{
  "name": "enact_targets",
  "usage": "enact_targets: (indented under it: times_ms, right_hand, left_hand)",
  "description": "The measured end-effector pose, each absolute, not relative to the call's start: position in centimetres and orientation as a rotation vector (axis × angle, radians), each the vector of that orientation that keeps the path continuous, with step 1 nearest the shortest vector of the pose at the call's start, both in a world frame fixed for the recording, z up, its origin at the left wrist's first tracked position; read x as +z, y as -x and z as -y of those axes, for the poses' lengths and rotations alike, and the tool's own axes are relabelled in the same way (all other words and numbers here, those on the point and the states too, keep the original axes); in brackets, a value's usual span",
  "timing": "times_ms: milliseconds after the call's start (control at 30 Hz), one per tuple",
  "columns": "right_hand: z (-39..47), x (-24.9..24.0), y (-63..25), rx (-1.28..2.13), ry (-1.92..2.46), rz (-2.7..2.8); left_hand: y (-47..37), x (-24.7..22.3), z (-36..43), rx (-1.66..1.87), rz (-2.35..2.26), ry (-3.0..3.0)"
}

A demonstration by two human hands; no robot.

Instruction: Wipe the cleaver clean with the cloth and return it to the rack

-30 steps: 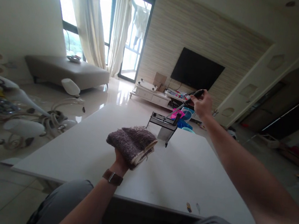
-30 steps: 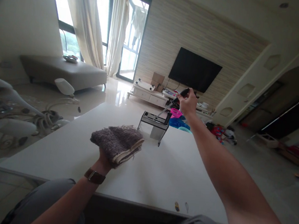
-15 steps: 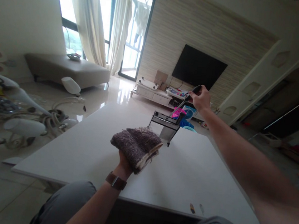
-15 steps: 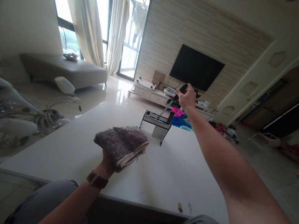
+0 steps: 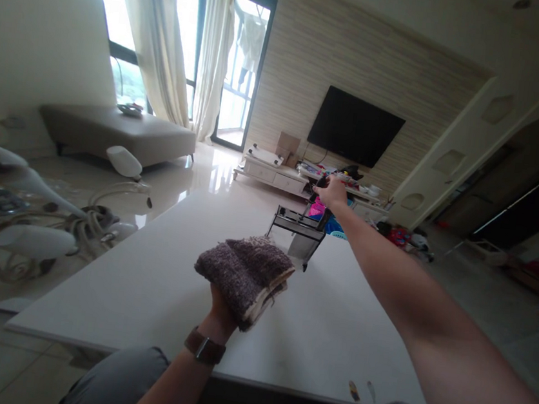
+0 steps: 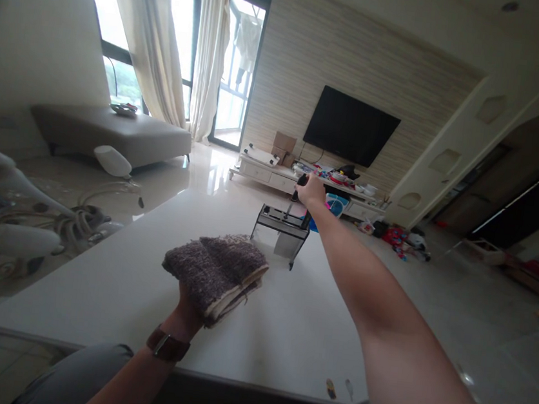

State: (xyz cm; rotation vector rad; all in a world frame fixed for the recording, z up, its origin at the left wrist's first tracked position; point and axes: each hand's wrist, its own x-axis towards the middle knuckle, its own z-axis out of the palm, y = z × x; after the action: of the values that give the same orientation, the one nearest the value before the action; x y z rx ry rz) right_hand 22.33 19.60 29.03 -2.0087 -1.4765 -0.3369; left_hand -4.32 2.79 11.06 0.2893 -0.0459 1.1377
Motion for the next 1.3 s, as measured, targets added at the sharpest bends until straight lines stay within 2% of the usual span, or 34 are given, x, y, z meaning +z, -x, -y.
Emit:
enact_targets:
  times_ms: [333, 1100, 1300]
  right_hand:
    - [-20.8, 24.8, -21.8, -0.306, 2.306, 1.563]
    - [-20.1, 24.3, -22.9, -0.384, 2.386, 1.672]
    - [-19.6, 24.5, -23.8, -0.225, 2.336, 1.663]
  left_hand:
    - [4.8, 11.4, -2.8, 1.17, 0.043, -0.184]
    - [4.2, 8.8, -3.5, 1.075, 0.062, -0.309]
    - [4.0, 9.5, -3.4, 1.088, 0.037, -0.325]
